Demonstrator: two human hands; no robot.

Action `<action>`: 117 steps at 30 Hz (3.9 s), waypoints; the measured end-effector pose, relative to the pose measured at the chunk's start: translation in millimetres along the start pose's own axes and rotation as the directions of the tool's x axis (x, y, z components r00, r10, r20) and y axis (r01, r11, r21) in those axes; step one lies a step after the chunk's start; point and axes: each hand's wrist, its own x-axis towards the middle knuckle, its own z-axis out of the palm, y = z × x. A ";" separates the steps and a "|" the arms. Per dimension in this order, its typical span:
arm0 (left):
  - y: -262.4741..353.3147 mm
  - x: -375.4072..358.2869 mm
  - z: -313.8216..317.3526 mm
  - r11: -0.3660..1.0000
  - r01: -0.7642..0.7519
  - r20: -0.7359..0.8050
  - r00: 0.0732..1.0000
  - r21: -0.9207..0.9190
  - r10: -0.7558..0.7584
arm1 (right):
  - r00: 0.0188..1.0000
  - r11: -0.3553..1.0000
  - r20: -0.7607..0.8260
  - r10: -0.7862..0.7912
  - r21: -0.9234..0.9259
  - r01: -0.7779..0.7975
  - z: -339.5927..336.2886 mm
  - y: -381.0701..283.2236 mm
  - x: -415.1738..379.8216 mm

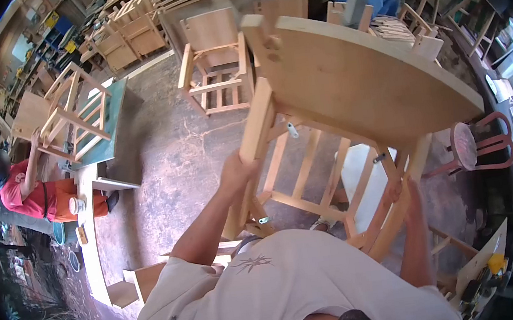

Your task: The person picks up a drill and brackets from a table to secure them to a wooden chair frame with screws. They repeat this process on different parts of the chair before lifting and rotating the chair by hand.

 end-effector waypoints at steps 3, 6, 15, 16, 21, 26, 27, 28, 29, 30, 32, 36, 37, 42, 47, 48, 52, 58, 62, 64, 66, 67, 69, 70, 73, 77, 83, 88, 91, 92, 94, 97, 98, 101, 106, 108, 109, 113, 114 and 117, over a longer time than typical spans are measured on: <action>-51.5 -8.6 -76.0 0.996 -0.012 -0.055 0.998 -0.083 0.008 | 0.996 0.978 0.056 0.064 -0.203 -0.051 71.8 22.1 24.4; -72.5 -15.3 -132.5 0.997 0.002 -0.223 0.975 0.073 0.014 | 0.994 0.878 0.094 -0.057 -0.469 0.095 140.3 38.6 58.3; -182.8 77.6 -233.5 0.972 0.193 -0.336 0.914 -0.136 -0.229 | 0.993 0.789 0.115 -0.021 -0.608 0.087 278.5 160.5 225.2; -204.8 95.2 -240.1 0.978 0.151 -0.338 0.922 -0.142 -0.191 | 0.995 0.795 0.097 -0.018 -0.602 0.073 285.3 179.9 249.3; -281.6 195.8 -258.5 0.971 0.235 -0.302 0.923 -0.051 -0.239 | 0.989 0.791 0.051 0.142 -0.607 -0.083 304.4 283.2 357.8; -354.8 295.1 -271.4 0.909 0.405 -0.160 0.895 -0.098 -0.416 | 0.980 0.810 -0.044 0.195 -0.557 -0.186 303.1 384.5 449.5; -371.2 312.1 -278.0 0.893 0.434 -0.112 0.888 -0.120 -0.446 | 0.976 0.812 -0.057 0.208 -0.546 -0.205 309.2 397.5 458.6; -392.3 330.9 -283.8 0.847 0.524 -0.066 0.846 -0.085 -0.530 | 0.973 0.806 -0.073 0.220 -0.548 -0.224 312.9 409.2 470.1; -412.7 347.3 -285.5 0.839 0.538 -0.054 0.838 -0.081 -0.543 | 0.972 0.801 -0.068 0.224 -0.555 -0.223 315.2 419.3 481.2; -422.6 364.4 -282.8 0.812 0.572 -0.032 0.815 -0.117 -0.579 | 0.972 0.799 -0.067 0.223 -0.558 -0.222 314.8 428.2 491.3; -440.7 393.2 -288.1 0.665 0.747 0.004 0.665 0.001 -0.747 | 0.975 0.801 -0.089 0.206 -0.557 -0.220 315.5 447.5 511.1; -464.7 414.5 -280.5 0.628 0.770 0.006 0.632 -0.114 -0.775 | 0.979 0.798 -0.086 0.184 -0.569 -0.200 314.6 481.6 541.6; -469.0 414.7 -281.5 0.617 0.780 0.004 0.621 -0.104 -0.784 | 0.976 0.797 -0.094 0.199 -0.564 -0.217 312.5 489.0 545.6; -491.0 434.0 -268.8 0.590 0.793 -0.010 0.595 -0.152 -0.804 | 0.974 0.770 -0.112 0.198 -0.597 -0.225 307.8 510.0 572.6; -506.8 430.9 -276.9 0.570 0.817 -0.020 0.570 -0.089 -0.821 | 0.960 0.717 -0.111 0.258 -0.644 -0.268 298.1 531.0 586.3; -508.0 432.7 -272.7 0.627 0.777 -0.037 0.625 -0.060 -0.779 | 0.964 0.693 -0.106 0.243 -0.676 -0.249 298.6 527.8 591.1; -493.7 423.4 -261.6 0.773 0.541 0.046 0.809 0.330 -0.586 | 0.961 0.371 -0.166 0.222 -0.897 -0.240 310.4 503.3 578.8; -419.2 374.2 -220.3 0.827 0.371 0.420 0.728 0.423 -0.542 | 0.942 0.162 -0.167 0.292 -0.962 -0.221 294.4 496.7 495.3; -356.4 342.1 -177.2 0.867 0.168 0.662 0.583 0.468 -0.470 | 0.907 0.242 -0.196 0.372 -0.923 -0.298 240.9 468.1 357.2; -339.5 328.3 -172.5 0.917 0.054 0.772 0.521 0.396 -0.364 | 0.886 0.272 -0.334 0.321 -0.864 -0.424 192.0 486.0 264.3; -310.6 333.1 -171.9 0.910 -0.276 0.881 0.444 0.309 -0.165 | 0.861 0.058 -0.380 0.338 -0.905 -0.422 159.3 466.7 159.8; -320.0 336.3 -171.9 0.936 -0.228 0.872 0.470 0.269 -0.137 | 0.816 0.067 -0.481 0.321 -0.848 -0.526 140.3 469.8 112.6; -324.1 345.3 -177.8 0.886 -0.346 0.878 0.461 0.310 -0.127 | 0.669 0.114 -0.672 0.318 -0.673 -0.731 115.2 456.4 19.5; -341.9 355.4 -184.3 0.877 -0.375 0.891 0.439 0.301 -0.118 | 0.624 0.097 -0.731 0.276 -0.624 -0.775 105.5 458.9 -21.1; -366.7 368.1 -193.5 0.178 -0.981 0.966 -0.026 -0.074 0.256 | 0.503 0.107 -0.847 0.174 -0.491 -0.864 85.9 464.5 -104.8; -311.7 339.2 -196.7 0.137 -0.987 0.991 0.093 0.079 0.100 | 0.476 0.321 -0.872 0.111 -0.422 -0.848 88.3 478.5 -141.1; -234.7 318.0 -148.6 0.049 -0.969 0.968 0.246 0.244 0.050 | 0.604 0.515 -0.796 0.036 -0.503 -0.694 38.4 468.6 -109.6; -202.5 307.6 -39.6 0.513 -0.769 0.882 0.469 0.381 0.048 | 0.692 0.491 -0.717 0.086 -0.574 -0.655 -77.9 412.6 -115.5; -101.7 227.0 38.5 0.684 -0.568 0.825 0.559 0.458 -0.088 | 0.700 0.504 -0.712 0.046 -0.588 -0.632 -123.9 387.2 -141.5; -106.5 227.7 67.1 0.643 -0.647 0.848 0.530 0.410 -0.008 | 0.662 0.470 -0.745 -0.082 -0.615 -0.633 -142.4 390.0 -153.3; -62.7 199.0 105.0 0.619 -0.727 0.907 0.418 0.297 0.056 | 0.637 0.412 -0.741 -0.211 -0.658 -0.630 -171.3 384.7 -168.2; -29.1 174.9 139.5 0.694 -0.664 0.909 0.417 0.280 0.031 | 0.558 0.559 -0.821 0.125 -0.406 -0.723 -211.0 379.8 -175.8; -22.8 172.8 145.9 0.673 -0.687 0.921 0.390 0.275 0.022 | 0.557 0.543 -0.811 0.180 -0.390 -0.744 -225.9 387.9 -172.6; -17.4 183.0 150.7 0.638 -0.725 0.936 0.351 0.258 0.021 | 0.591 0.529 -0.788 0.173 -0.432 -0.730 -242.9 412.6 -147.0; -76.9 265.3 158.3 0.289 -0.933 0.973 0.175 0.214 -0.153 | 0.715 0.430 -0.698 -0.045 -0.659 -0.616 -209.3 410.1 -99.2; -138.9 322.6 173.2 0.014 -0.999 0.964 0.028 0.033 -0.264 | 0.704 0.445 -0.709 -0.037 -0.643 -0.624 -180.0 385.8 -86.4; -153.3 346.4 184.2 -0.034 -0.998 0.958 -0.046 -0.058 -0.283 | 0.704 0.463 -0.710 -0.021 -0.631 -0.622 -169.9 368.3 -79.2; -89.6 362.7 214.9 0.411 -0.900 0.989 0.120 0.144 -0.084 | 0.617 0.494 -0.774 0.142 -0.485 -0.722 -163.6 341.5 -62.1; -83.6 377.7 231.8 0.482 -0.828 0.957 0.272 0.288 -0.106 | 0.585 0.448 -0.799 0.143 -0.474 -0.758 -167.7 334.7 -52.8; -31.1 421.8 273.9 0.585 -0.620 0.848 0.448 0.522 -0.283 | 0.421 0.451 -0.857 0.298 -0.262 -0.853 -182.8 332.6 -20.5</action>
